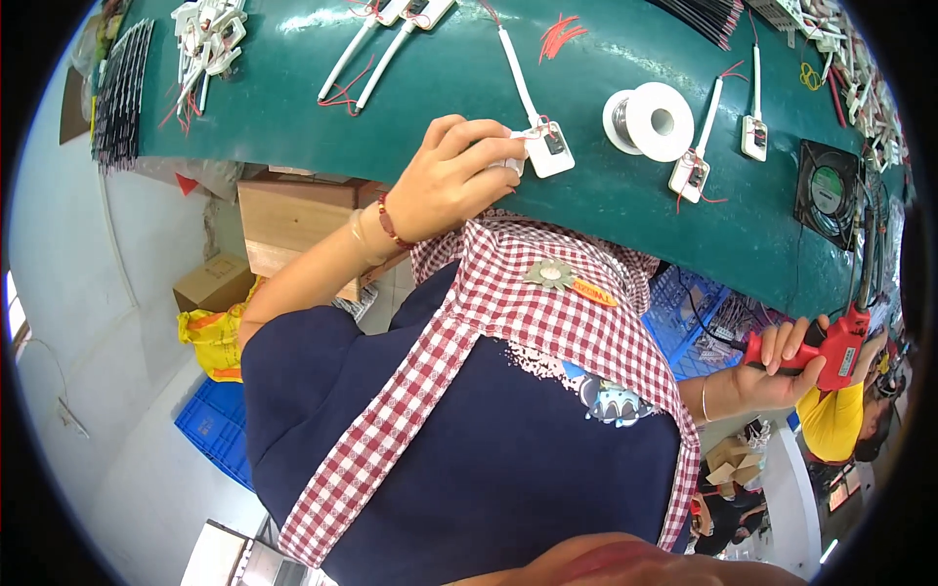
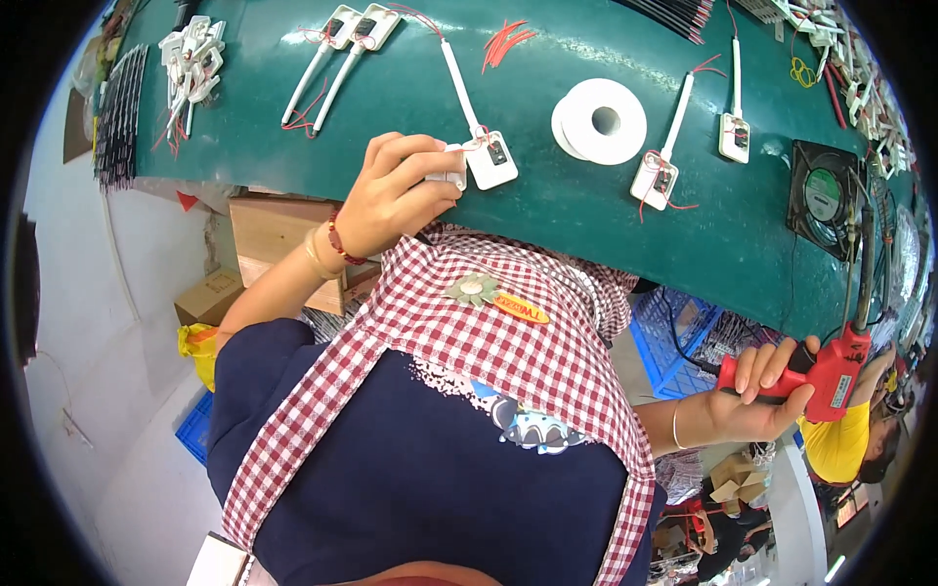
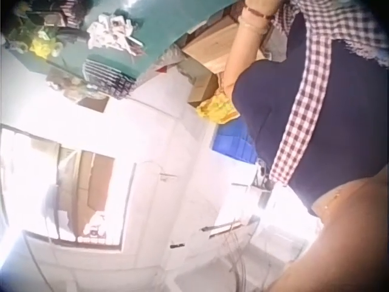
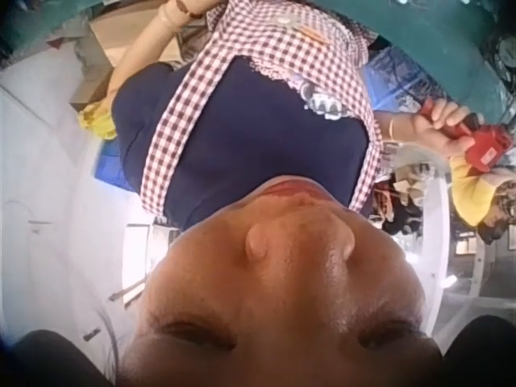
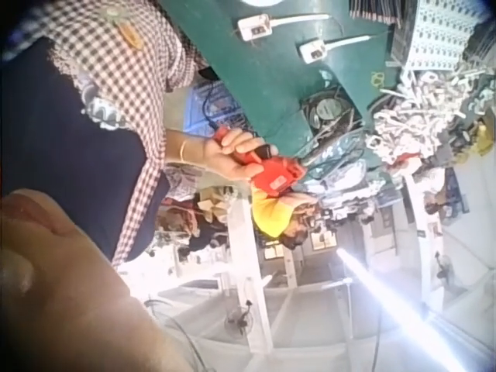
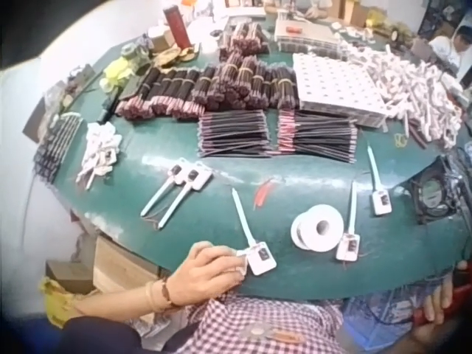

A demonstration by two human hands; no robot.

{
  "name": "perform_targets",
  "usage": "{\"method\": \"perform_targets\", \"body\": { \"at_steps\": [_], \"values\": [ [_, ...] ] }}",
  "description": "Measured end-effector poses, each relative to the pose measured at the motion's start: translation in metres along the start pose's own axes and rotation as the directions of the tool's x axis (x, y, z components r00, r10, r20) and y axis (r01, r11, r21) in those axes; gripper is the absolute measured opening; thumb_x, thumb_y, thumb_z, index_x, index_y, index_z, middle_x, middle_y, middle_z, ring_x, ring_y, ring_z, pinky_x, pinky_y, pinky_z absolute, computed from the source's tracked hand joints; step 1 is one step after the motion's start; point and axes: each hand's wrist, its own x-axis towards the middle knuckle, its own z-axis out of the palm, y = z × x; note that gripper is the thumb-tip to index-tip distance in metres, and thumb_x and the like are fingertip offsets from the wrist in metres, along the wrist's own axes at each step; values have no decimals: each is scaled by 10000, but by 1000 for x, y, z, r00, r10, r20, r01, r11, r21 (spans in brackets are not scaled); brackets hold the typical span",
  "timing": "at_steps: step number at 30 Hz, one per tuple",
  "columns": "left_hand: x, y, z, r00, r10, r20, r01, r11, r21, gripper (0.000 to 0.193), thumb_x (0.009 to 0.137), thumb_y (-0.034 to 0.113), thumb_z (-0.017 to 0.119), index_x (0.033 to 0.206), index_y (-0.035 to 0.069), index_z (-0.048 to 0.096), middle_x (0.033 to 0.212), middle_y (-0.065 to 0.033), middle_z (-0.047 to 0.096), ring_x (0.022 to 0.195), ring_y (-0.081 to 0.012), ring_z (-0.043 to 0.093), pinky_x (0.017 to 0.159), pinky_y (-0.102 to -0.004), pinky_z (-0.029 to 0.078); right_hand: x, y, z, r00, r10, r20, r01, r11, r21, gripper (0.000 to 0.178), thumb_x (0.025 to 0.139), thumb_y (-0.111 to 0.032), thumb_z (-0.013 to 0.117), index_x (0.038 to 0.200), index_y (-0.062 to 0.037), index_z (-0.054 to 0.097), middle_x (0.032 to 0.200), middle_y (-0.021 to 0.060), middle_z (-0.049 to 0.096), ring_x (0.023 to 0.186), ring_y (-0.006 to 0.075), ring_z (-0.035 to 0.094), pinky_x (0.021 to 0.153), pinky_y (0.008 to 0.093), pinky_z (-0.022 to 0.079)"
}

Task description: The person solders wires to electronic components on a circuit board using a soldering iron.

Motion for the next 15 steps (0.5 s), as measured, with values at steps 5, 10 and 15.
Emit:
{"method": "perform_targets", "body": {
  "at_steps": [5, 10, 15],
  "values": [
    [7, 2, -3, 961, -264, -82, 219, 910, -353, 106, 669, 61, 680, 717, 109, 598, 1048, -1, 611, 1066, -227, 526, 907, -387, 335, -5, -1, 10, 997, -8, 74, 12, 999, -50, 469, 919, -266, 498, 1214, 71, 358, 668, 75, 423, 426, 95, 353, 396, 212, 343],
    [15, 9, 2, 889, -433, -151, 336, 839, -428, 114, 677, 77, 702, 743, 122, 620, 897, 27, 645, 1017, -204, 551, 911, -384, 310, -8, 5, 22, 995, 43, 91, -37, 997, -71, 474, 914, -279, 503, 1205, 67, 360, 654, 79, 425, 422, 99, 353, 394, 219, 362],
    [31, 15, 10, 865, -372, -336, 313, 925, -217, 168, 649, 113, 740, 754, 132, 611, 782, 58, 625, 869, -148, 572, 872, -393, 291, -9, 14, 33, 980, 138, 142, -123, 987, -105, 532, 896, -322, 528, 1213, 68, 355, 625, 92, 440, 421, 106, 368, 377, 234, 370]
  ]
}}
